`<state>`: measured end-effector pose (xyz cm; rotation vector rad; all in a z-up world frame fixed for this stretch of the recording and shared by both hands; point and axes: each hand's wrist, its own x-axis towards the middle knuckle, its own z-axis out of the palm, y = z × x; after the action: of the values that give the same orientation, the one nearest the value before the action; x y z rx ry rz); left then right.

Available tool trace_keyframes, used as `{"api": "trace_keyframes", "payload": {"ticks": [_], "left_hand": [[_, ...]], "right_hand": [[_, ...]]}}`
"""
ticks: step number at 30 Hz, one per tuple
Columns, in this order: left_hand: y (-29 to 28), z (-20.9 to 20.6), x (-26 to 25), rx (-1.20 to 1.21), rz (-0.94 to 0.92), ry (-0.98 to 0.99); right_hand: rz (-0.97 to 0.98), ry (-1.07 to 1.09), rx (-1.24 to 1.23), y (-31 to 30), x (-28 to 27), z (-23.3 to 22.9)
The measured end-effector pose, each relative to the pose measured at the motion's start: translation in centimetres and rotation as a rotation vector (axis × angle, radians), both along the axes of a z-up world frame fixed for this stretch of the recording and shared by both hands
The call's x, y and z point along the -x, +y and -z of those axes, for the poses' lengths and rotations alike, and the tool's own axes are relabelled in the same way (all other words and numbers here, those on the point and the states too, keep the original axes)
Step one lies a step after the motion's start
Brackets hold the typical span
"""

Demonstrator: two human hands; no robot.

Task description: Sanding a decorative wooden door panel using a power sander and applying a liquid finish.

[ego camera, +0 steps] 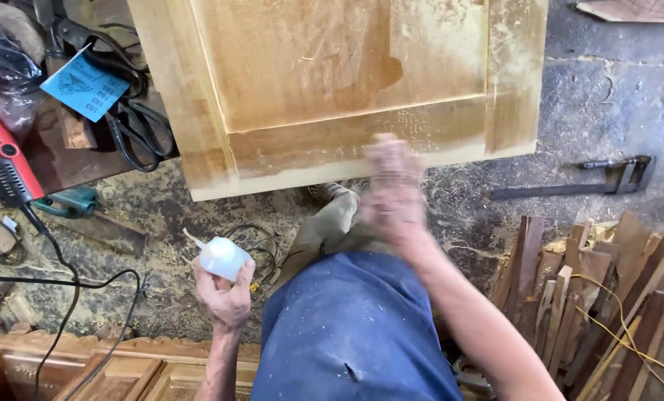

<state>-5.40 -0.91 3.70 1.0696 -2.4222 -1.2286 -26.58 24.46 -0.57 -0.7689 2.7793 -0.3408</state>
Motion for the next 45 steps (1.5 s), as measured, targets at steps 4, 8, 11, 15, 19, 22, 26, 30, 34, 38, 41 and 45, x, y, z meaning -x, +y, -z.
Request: {"api": "trace_keyframes", "payload": {"ticks": [4,8,11,15,19,22,26,30,34,38,41,45], "left_hand": [[0.5,0.5,0.6,-0.068,-0.076,-0.067],[1.7,0.6,1.4,-0.042,0.063,0.030],[1.8,0.0,1.9,-0.085,0.063,-0.009],[2.3,-0.3,2.8,-0.153,0.072,-0.021],[2.7,-1.1,4.5,-0.164,0.218,-0.065],[3.5,-1.1,5.3,-0.084,0.356,0.005],[4.4,-0.8,6.2,-0.139,0.447,-0.020],[5.6,-1.5,8.0,-0.186,0.537,0.011],[6.5,-2.1,9.2,-0.200,0.542,0.028],[7.6,-1.6,10.2,-0.198,0.574,0.001],[8.8,-1.6,11.4,-0.195,0.592,0.015],[10.5,-1.5,13.0,-0.148,0.614,0.085]], "right_hand": [[0.144,0.028,-0.204,6.2,0.2,4.0],[0.158,0.218,0.051,6.1,-0.9,6.1],[0.117,0.234,-0.002,9.1,-0.4,6.5],[0.221,0.257,0.099,5.9,-0.6,3.4],[-0.023,0.197,0.067,6.2,-1.7,3.7],[0.046,0.310,-0.085,8.9,-0.3,3.7],[0.166,0.268,-0.002,6.0,-1.2,3.2],[0.022,0.347,0.008,7.1,-1.7,4.7],[0.279,0.334,0.065,9.1,-1.1,4.5],[0.037,0.400,0.222,8.6,-1.8,5.7],[0.112,0.422,0.297,12.1,0.9,3.9],[0.450,0.285,0.317,16.4,3.2,4.1]]}}
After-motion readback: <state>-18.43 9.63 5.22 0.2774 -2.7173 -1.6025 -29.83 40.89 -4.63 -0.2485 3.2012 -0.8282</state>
